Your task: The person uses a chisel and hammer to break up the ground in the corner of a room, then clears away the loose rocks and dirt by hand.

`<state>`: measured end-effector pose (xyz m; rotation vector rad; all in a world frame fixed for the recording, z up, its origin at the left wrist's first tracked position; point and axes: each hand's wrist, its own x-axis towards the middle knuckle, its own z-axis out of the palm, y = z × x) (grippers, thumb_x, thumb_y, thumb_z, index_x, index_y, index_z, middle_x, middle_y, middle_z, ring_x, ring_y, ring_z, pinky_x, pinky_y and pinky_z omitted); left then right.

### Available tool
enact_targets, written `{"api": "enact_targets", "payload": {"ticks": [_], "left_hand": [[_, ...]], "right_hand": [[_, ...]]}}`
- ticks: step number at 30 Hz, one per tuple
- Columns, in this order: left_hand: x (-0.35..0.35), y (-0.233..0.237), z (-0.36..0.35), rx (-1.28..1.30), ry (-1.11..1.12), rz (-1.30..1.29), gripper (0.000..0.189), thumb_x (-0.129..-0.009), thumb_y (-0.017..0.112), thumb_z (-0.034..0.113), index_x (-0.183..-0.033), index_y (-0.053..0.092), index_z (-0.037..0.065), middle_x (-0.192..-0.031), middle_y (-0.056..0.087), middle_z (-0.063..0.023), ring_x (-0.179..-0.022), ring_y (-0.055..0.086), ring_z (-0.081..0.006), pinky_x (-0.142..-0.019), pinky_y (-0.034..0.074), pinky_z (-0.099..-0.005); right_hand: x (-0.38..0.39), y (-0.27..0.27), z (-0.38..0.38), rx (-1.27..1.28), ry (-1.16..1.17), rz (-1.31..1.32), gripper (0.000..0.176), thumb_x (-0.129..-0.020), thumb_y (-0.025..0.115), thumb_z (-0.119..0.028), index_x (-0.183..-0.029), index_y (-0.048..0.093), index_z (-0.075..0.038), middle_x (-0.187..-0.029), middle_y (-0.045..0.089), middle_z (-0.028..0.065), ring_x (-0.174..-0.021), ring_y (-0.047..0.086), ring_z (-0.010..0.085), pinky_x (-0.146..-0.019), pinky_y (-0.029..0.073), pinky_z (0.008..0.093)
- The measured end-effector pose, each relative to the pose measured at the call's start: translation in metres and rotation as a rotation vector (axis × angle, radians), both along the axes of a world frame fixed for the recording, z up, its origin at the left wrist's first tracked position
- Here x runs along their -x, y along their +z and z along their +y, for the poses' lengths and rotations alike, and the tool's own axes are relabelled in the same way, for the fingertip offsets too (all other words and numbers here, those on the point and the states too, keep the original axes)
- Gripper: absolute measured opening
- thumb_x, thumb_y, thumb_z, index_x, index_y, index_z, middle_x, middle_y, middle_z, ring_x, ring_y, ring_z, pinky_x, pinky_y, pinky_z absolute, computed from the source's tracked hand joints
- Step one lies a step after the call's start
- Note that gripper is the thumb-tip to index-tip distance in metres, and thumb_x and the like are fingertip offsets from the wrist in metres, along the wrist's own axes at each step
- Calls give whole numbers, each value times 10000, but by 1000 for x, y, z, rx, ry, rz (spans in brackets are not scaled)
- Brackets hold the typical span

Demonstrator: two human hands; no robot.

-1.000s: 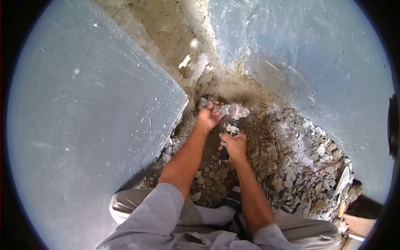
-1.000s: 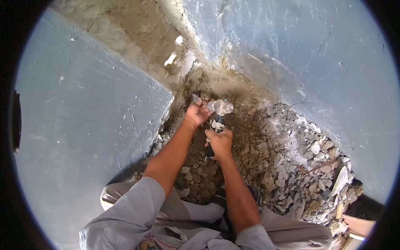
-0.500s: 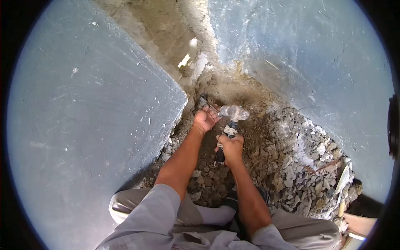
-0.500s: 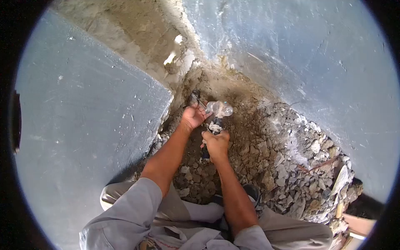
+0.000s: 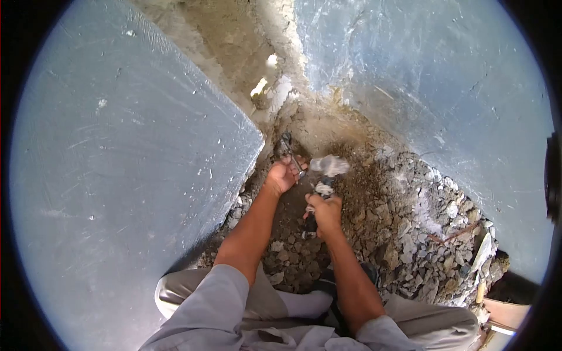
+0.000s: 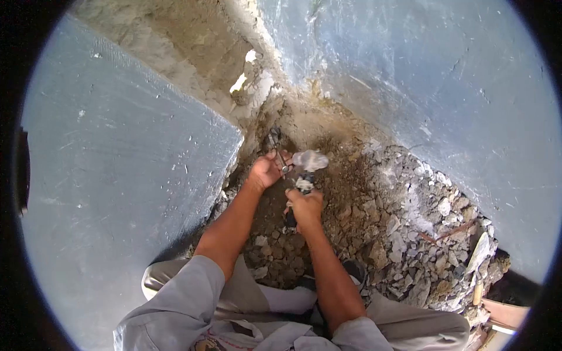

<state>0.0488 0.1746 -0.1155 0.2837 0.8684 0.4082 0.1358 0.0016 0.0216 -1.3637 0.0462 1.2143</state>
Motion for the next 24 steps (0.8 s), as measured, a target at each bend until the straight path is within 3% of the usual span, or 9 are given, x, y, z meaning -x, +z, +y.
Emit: {"api": "enact_targets", "payload": {"ticks": [1, 4, 9, 12, 13, 16, 20, 21, 24], "left_hand": [[-2, -2, -2, -7, 7, 96, 383, -1038, 362, 279, -1134, 592, -12, -1203, 632, -204, -1161, 581, -393, -1022, 435, -528], [-4, 1, -4, 29, 36, 23, 389, -1034, 373, 281, -1126, 598, -23, -1225, 622, -211, -1170, 579, -393, -1016, 445, -522], [6, 8, -5, 15, 27, -22, 428, -1023, 353, 278, -1154, 624, -27, -1124, 679, -169, -1155, 596, -318, -1012, 443, -425], [12, -10, 2, 13, -3, -42, 363, -1014, 381, 280, -1096, 625, 25, -1038, 685, -109, -985, 612, -270, -960, 450, -394], [13, -7, 4, -9, 1, -41, 354, -1007, 387, 268, -1079, 630, 22, -1008, 685, -100, -960, 610, -256, -939, 453, -381], [24, -12, 7, -32, 37, -44, 334, -987, 404, 240, -1028, 644, 12, -924, 681, -74, -895, 604, -217, -884, 459, -347], [25, -24, 12, 1, 62, -54, 351, -963, 412, 242, -984, 651, -15, -874, 683, -81, -845, 593, -203, -845, 470, -341], [25, -24, 10, -4, 62, -72, 359, -964, 409, 245, -991, 650, -20, -895, 690, -93, -866, 601, -215, -855, 475, -353], [26, -32, 6, 62, 96, -143, 447, -1002, 386, 312, -1052, 643, -50, -1073, 690, -168, -1032, 619, -313, -970, 469, -435]], "right_hand": [[0, 11, -8, -20, -34, 11, 176, -789, 694, -89, -783, 557, 20, -670, 593, 108, -455, 562, 231, -438, 480, 380], [-8, 23, -14, 4, -194, 20, 189, -786, 699, -110, -834, 572, 23, -661, 571, 98, -460, 571, 244, -422, 480, 397], [-14, 8, -16, 106, -160, 139, 195, -801, 673, -156, -867, 566, -7, -659, 567, 93, -475, 579, 228, -442, 498, 380], [5, -2, 13, 201, 107, 158, 183, -803, 670, -151, -880, 581, -12, -661, 577, 87, -497, 584, 216, -452, 495, 367], [2, 0, 13, 50, 313, 221, 179, -804, 674, -141, -897, 581, -20, -666, 584, 83, -511, 586, 209, -457, 494, 362], [-9, 3, -3, 51, 361, 106, 180, -807, 670, -136, -899, 576, -13, -663, 582, 78, -510, 581, 208, -463, 498, 366], [12, -11, 9, 220, -16, 51, 169, -807, 651, -140, -889, 573, -14, -725, 597, 71, -558, 587, 198, -489, 486, 353], [16, -20, 14, 277, 23, 12, 187, -794, 660, -133, -909, 568, -17, -750, 601, 69, -597, 599, 194, -513, 485, 351], [4, -9, 6, 22, 473, -67, 239, -781, 673, -130, -959, 569, -9, -760, 605, 60, -635, 602, 186, -568, 495, 345]]}}
